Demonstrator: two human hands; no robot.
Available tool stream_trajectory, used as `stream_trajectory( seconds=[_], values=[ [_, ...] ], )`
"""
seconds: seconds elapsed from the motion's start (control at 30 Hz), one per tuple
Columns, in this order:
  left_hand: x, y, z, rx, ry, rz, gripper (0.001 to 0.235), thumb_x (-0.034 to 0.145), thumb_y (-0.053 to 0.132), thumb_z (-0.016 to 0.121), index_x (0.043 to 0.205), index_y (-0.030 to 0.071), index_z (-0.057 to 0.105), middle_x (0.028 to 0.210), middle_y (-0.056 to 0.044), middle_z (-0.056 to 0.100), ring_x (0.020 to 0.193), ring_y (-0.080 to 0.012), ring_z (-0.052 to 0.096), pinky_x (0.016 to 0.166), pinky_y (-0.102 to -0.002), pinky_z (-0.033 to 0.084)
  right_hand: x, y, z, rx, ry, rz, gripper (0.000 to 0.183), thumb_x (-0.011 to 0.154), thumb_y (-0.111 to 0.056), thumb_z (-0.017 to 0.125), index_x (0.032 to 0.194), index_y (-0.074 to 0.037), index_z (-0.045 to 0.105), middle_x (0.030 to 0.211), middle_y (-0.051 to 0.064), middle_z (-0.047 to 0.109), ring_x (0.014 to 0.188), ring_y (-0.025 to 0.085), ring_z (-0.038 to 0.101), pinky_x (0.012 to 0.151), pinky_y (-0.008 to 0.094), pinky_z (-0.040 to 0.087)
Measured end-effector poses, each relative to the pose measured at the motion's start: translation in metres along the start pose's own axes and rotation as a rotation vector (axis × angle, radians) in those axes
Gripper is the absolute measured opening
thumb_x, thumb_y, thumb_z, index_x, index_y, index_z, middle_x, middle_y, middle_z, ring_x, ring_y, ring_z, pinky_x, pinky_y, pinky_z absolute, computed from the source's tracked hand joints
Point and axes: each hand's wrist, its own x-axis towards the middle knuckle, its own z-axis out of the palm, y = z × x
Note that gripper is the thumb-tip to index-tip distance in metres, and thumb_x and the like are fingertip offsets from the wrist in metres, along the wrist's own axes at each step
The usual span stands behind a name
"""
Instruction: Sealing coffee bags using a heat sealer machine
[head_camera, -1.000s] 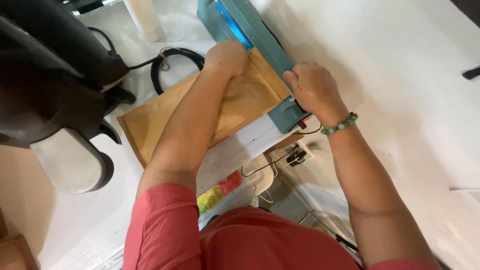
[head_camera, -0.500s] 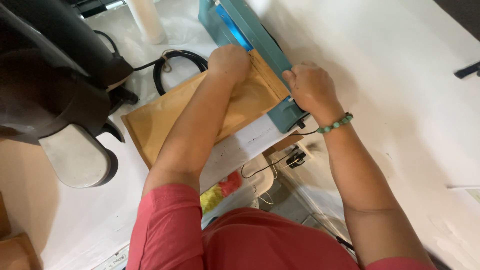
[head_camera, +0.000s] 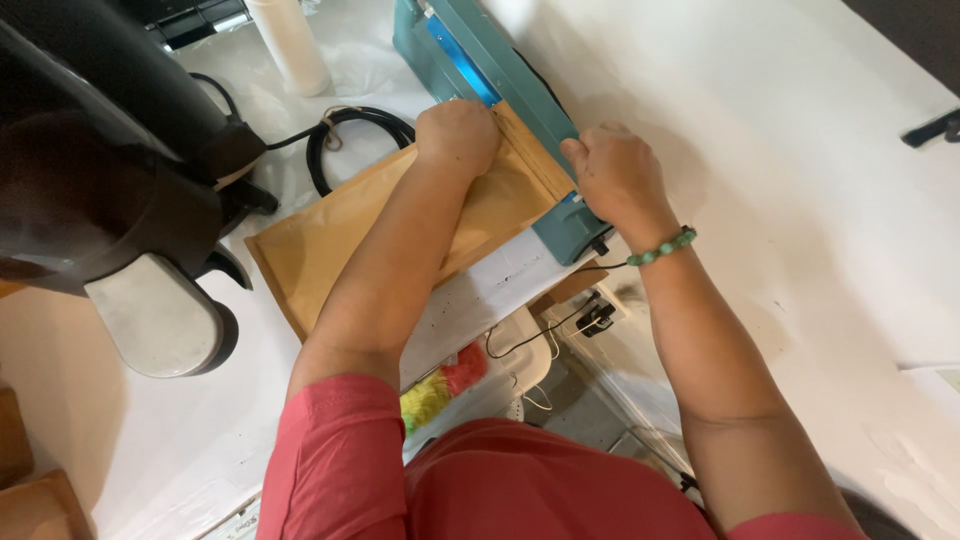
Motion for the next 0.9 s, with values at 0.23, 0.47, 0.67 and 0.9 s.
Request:
stream_trajectory(
  seconds=[0.23, 0.47, 0.67, 0.9],
  values=[
    [-0.005, -0.001, -0.008, -0.046, -0.037, 0.003, 0.024, 0.092, 0.001, 0.054, 0.095, 0.017, 0.072, 0.095, -0.001, 0.070, 0.082, -0.0268, 0.069, 0.059, -0.036, 0.054, 0.000, 0.004, 0.003, 0.024, 0.034, -0.013, 0.056, 0.115, -0.035, 0.054, 0.069, -0.007, 0.040, 0.078, 0.007, 0.047, 0.063, 0.028, 0.048, 0.055, 0.045, 0.042],
    [-0.005, -0.007, -0.012, -0.219, -0.041, -0.023, 0.029, 0.092, 0.006, 0.044, 0.096, 0.014, 0.072, 0.100, -0.007, 0.071, 0.089, -0.0334, 0.068, 0.067, -0.044, 0.057, 0.003, 0.006, 0.000, 0.034, 0.040, -0.036, 0.056, 0.114, -0.033, 0.056, 0.067, -0.008, 0.038, 0.072, 0.006, 0.044, 0.063, 0.027, 0.047, 0.056, 0.045, 0.040],
    [-0.017, -0.010, -0.028, -0.309, -0.042, -0.087, 0.035, 0.092, 0.006, 0.041, 0.108, 0.012, 0.072, 0.114, -0.011, 0.070, 0.101, -0.0363, 0.068, 0.078, -0.047, 0.058, 0.001, -0.003, -0.020, 0.254, -0.016, 0.004, 0.062, 0.112, -0.037, 0.063, 0.065, -0.014, 0.030, 0.062, -0.003, 0.033, 0.059, 0.015, 0.036, 0.059, 0.035, 0.032],
    [-0.048, -0.012, -0.059, -0.232, -0.108, -0.023, 0.038, 0.089, 0.002, 0.053, 0.121, 0.012, 0.070, 0.125, -0.010, 0.068, 0.114, -0.0364, 0.065, 0.085, -0.050, 0.060, -0.021, -0.002, -0.032, 0.817, 0.461, -0.225, 0.029, 0.106, -0.039, 0.061, 0.120, -0.014, 0.056, 0.104, 0.004, 0.061, 0.087, 0.013, 0.056, 0.075, 0.025, 0.048]
  ],
)
